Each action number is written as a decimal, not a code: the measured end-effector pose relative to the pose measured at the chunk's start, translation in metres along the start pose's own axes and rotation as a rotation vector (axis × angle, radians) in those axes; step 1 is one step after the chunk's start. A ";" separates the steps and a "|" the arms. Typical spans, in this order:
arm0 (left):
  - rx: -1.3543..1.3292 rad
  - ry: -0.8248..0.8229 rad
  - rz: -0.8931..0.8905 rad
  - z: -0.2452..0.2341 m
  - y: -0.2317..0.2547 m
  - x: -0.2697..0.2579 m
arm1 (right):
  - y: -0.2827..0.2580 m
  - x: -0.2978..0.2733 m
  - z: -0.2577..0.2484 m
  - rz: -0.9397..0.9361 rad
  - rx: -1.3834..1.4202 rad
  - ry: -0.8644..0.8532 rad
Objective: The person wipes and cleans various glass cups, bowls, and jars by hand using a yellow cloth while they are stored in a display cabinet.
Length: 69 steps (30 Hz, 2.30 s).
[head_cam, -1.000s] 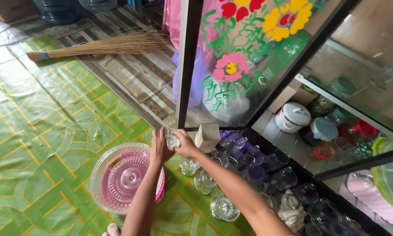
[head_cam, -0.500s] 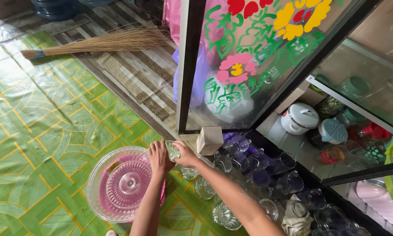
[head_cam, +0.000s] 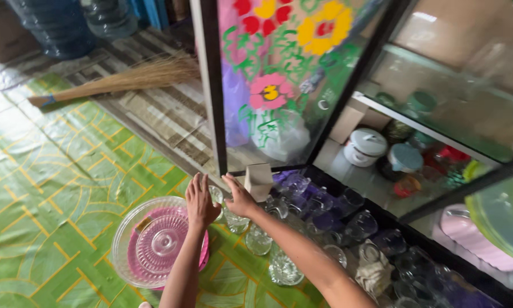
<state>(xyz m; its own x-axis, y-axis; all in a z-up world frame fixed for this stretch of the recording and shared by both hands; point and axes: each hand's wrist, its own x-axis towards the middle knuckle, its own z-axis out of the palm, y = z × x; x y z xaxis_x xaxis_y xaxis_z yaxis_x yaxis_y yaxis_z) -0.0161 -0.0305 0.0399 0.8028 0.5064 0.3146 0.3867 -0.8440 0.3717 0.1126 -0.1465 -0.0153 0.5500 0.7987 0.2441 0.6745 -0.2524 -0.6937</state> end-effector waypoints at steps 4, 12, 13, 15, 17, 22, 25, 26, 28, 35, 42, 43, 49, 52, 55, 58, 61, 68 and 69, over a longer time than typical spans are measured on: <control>-0.083 0.163 0.119 -0.014 0.037 -0.004 | -0.040 -0.021 -0.071 -0.021 -0.091 0.216; -0.231 0.286 0.399 -0.028 0.165 0.025 | -0.058 -0.067 -0.236 -0.139 -0.437 0.667; -0.293 0.267 0.404 -0.031 0.184 0.030 | -0.055 -0.072 -0.255 -0.127 -0.448 0.677; -0.364 0.241 0.423 -0.040 0.222 0.043 | -0.047 -0.083 -0.298 -0.047 -0.523 0.757; -0.396 0.299 0.546 -0.051 0.262 0.055 | -0.039 -0.096 -0.340 -0.047 -0.520 0.820; -0.507 0.293 0.711 -0.070 0.358 0.086 | -0.023 -0.128 -0.438 0.012 -0.593 0.951; -0.489 0.318 0.810 -0.074 0.414 0.106 | -0.015 -0.140 -0.488 0.059 -0.606 1.010; -0.451 0.320 0.842 -0.074 0.432 0.112 | -0.011 -0.142 -0.504 0.089 -0.583 1.024; -0.467 0.286 0.836 -0.075 0.469 0.123 | -0.002 -0.143 -0.534 0.120 -0.571 1.044; -0.359 0.091 0.785 -0.055 0.572 0.178 | 0.026 -0.115 -0.615 0.113 -0.526 1.056; -0.265 -0.066 0.723 0.001 0.651 0.241 | 0.050 -0.069 -0.663 0.433 -0.338 0.952; -0.377 -0.074 0.720 0.012 0.659 0.247 | 0.062 -0.067 -0.665 0.435 -0.338 0.949; -0.625 0.091 0.891 0.042 0.667 0.250 | 0.109 -0.064 -0.667 -0.046 -0.554 1.123; -0.892 -0.075 0.769 0.022 0.664 0.232 | 0.091 -0.071 -0.658 -0.011 -0.547 1.129; -0.866 0.004 0.765 -0.004 0.653 0.222 | 0.048 -0.077 -0.645 -0.081 -0.561 1.170; -0.820 0.112 0.833 -0.041 0.629 0.213 | -0.010 -0.090 -0.632 -0.188 -0.582 1.156; -0.891 0.189 0.941 -0.084 0.596 0.199 | -0.065 -0.099 -0.613 -0.223 -0.557 1.118; -0.789 0.326 0.986 -0.175 0.488 0.132 | -0.165 -0.121 -0.542 -0.158 -0.282 0.951; -0.750 0.316 0.986 -0.185 0.473 0.122 | -0.175 -0.125 -0.530 -0.159 -0.271 0.934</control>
<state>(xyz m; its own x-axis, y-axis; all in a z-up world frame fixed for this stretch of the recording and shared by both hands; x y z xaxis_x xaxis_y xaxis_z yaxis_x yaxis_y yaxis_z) 0.1809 -0.3357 0.4155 0.4202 -0.1675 0.8918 -0.7406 -0.6312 0.2305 0.1872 -0.4916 0.4352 0.5323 0.1114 0.8392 0.8004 -0.3888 -0.4562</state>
